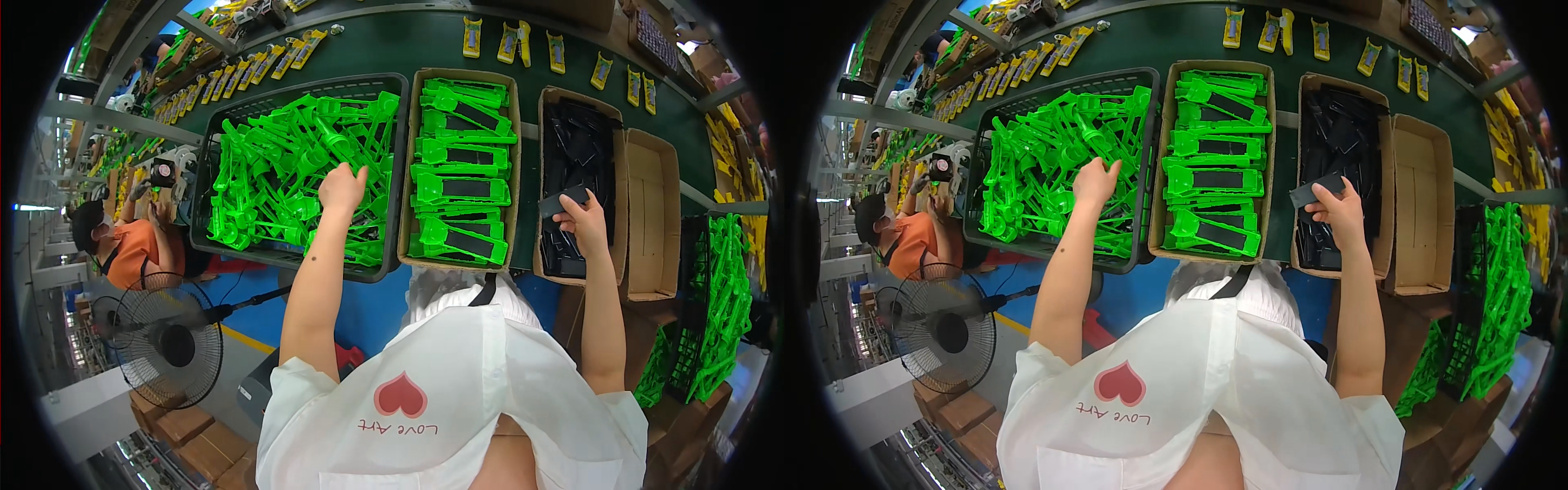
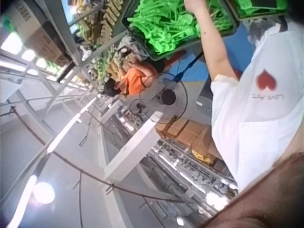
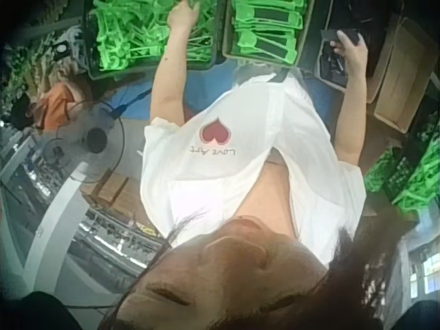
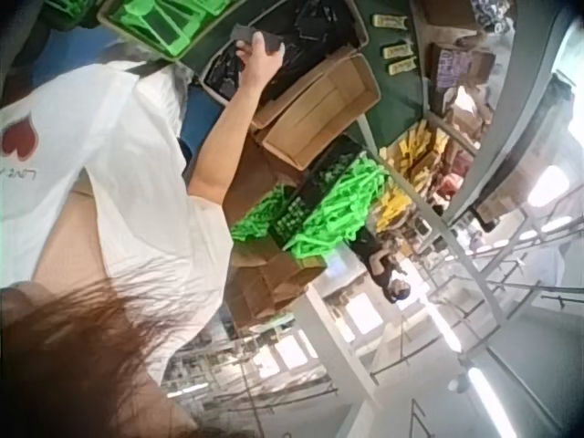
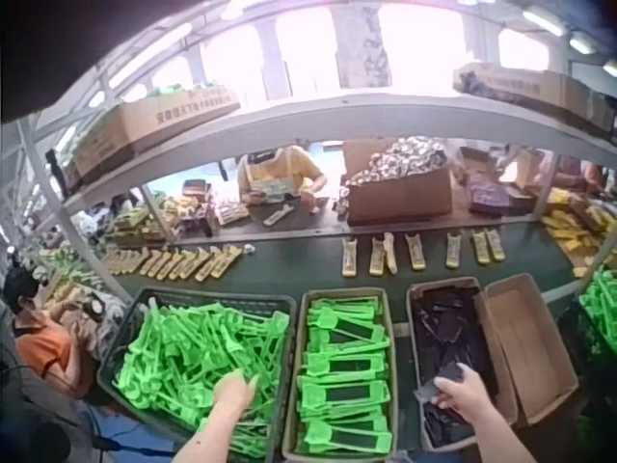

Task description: The person assembles flashlight components by inserting black panels into plastic frames by hand, stacking the assembled pieces into a box, and placing small parts into flashlight casings on a conveyor line.

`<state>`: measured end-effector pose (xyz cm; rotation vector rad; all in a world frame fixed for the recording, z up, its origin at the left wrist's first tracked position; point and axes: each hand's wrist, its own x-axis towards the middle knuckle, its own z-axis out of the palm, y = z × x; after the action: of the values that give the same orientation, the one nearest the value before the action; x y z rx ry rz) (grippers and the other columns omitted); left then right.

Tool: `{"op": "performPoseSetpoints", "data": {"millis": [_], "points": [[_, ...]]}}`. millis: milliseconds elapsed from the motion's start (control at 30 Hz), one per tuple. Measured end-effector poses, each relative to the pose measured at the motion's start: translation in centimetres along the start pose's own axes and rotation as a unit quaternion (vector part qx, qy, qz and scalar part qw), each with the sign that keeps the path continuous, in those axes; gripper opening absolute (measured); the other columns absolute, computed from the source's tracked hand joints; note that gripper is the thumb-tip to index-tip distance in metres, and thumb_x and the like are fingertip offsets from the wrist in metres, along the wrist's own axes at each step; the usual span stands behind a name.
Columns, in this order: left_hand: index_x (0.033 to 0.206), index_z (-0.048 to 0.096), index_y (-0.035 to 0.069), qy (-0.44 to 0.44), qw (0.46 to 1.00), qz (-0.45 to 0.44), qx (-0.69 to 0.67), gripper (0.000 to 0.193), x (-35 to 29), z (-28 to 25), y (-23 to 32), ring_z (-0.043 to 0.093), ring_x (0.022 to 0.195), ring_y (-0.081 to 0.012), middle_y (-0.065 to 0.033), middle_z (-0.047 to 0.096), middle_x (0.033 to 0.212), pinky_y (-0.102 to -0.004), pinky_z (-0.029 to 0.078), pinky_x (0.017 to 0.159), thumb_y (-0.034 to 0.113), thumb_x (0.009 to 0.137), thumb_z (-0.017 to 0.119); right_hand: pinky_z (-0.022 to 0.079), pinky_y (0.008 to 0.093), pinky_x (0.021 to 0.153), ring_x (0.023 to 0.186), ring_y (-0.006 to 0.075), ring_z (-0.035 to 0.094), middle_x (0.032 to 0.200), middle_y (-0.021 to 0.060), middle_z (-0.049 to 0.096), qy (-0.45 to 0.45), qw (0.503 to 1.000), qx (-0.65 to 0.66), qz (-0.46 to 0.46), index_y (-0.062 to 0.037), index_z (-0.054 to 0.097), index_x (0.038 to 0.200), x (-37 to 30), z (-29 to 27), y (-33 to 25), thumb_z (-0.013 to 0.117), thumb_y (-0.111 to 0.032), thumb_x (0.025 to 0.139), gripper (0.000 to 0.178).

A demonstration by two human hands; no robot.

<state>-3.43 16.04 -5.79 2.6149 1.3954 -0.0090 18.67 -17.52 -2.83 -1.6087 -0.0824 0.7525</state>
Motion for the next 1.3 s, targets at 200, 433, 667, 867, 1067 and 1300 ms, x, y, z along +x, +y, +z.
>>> {"op": "performPoseSetpoints", "data": {"millis": [200, 433, 667, 867, 1067, 1300], "points": [[0.083, 0.062, 0.0, -0.105, 0.988, -0.042, 0.103, 0.023, 1.1, -1.9, 0.6, 0.059, 0.084, -0.0334, -0.019, 0.061, 0.09, -0.0401, 0.049, 0.071, 0.017, 0.073, 0.05, 0.025, 0.0159, 0.037, 0.044, 0.0014, 0.034, 0.057, -0.0044, 0.042, -0.058, 0.998, -0.016, 0.003, -0.0073, 0.05, 0.075, -2.3, 1.3, -0.6, 0.058, -0.016, 0.081, 0.013], [0.097, 0.048, 0.001, 0.157, 0.986, 0.044, -0.016, 0.024, -2.8, -10.8, -5.6, 0.057, 0.076, -0.0343, -0.0204, 0.059, 0.083, -0.0403, 0.045, 0.062, 0.008, 0.076, 0.057, 0.041, 0.0161, 0.045, 0.052, 0.0057, 0.052, 0.071, 0.0044, 0.06, -0.14, 0.989, 0.02, 0.049, -0.001, 0.056, 0.087, -4.4, 2.7, -0.8, 0.052, -0.019, 0.085, 0.019], [0.094, 0.056, 0.003, 0.171, 0.982, 0.076, -0.025, 0.027, -4.9, -6.3, -7.8, 0.047, 0.077, -0.0299, -0.0135, 0.042, 0.085, -0.0346, 0.04, 0.067, -0.002, 0.067, 0.054, 0.04, 0.0167, 0.044, 0.05, 0.0046, 0.05, 0.068, 0.0027, 0.06, -0.152, 0.988, -0.007, -0.012, 0.0012, 0.06, 0.087, -4.5, 5.3, -0.8, 0.058, -0.014, 0.081, 0.016], [0.084, 0.054, 0.001, -0.043, 0.666, -0.057, -0.743, 0.024, -7.5, -8.3, -0.9, 0.049, 0.1, -0.0226, -0.0145, 0.054, 0.103, -0.034, 0.038, 0.085, 0.023, 0.088, 0.046, 0.04, 0.0171, 0.043, 0.051, 0.0058, 0.053, 0.072, 0.0058, 0.062, -0.205, 0.979, 0.0, -0.021, 0.0015, 0.058, 0.091, -4.6, 6.7, -0.4, 0.055, -0.019, 0.084, 0.022], [0.101, 0.058, -0.001, -0.229, 0.697, 0.084, -0.675, 0.023, -11.6, -5.6, 7.5, 0.049, 0.103, -0.0175, -0.0099, 0.055, 0.11, -0.0292, 0.038, 0.087, 0.015, 0.085, 0.051, 0.037, 0.0153, 0.036, 0.043, 0.0048, 0.05, 0.065, 0.0061, 0.061, -0.219, 0.975, -0.036, 0.005, 0.0007, 0.057, 0.081, -6.4, 8.7, -2.4, 0.054, -0.017, 0.084, 0.018], [0.089, 0.057, -0.003, 0.077, 0.821, 0.479, -0.3, 0.03, -12.1, -5.8, 8.7, 0.051, 0.099, -0.0272, -0.0094, 0.058, 0.099, -0.0376, 0.042, 0.083, 0.003, 0.06, 0.061, 0.035, 0.0169, 0.034, 0.041, 0.008, 0.05, 0.062, 0.005, 0.059, -0.125, 0.991, 0.051, 0.012, 0.0006, 0.056, 0.08, -6.5, 9.2, -1.3, 0.055, -0.018, 0.084, 0.019]]}}
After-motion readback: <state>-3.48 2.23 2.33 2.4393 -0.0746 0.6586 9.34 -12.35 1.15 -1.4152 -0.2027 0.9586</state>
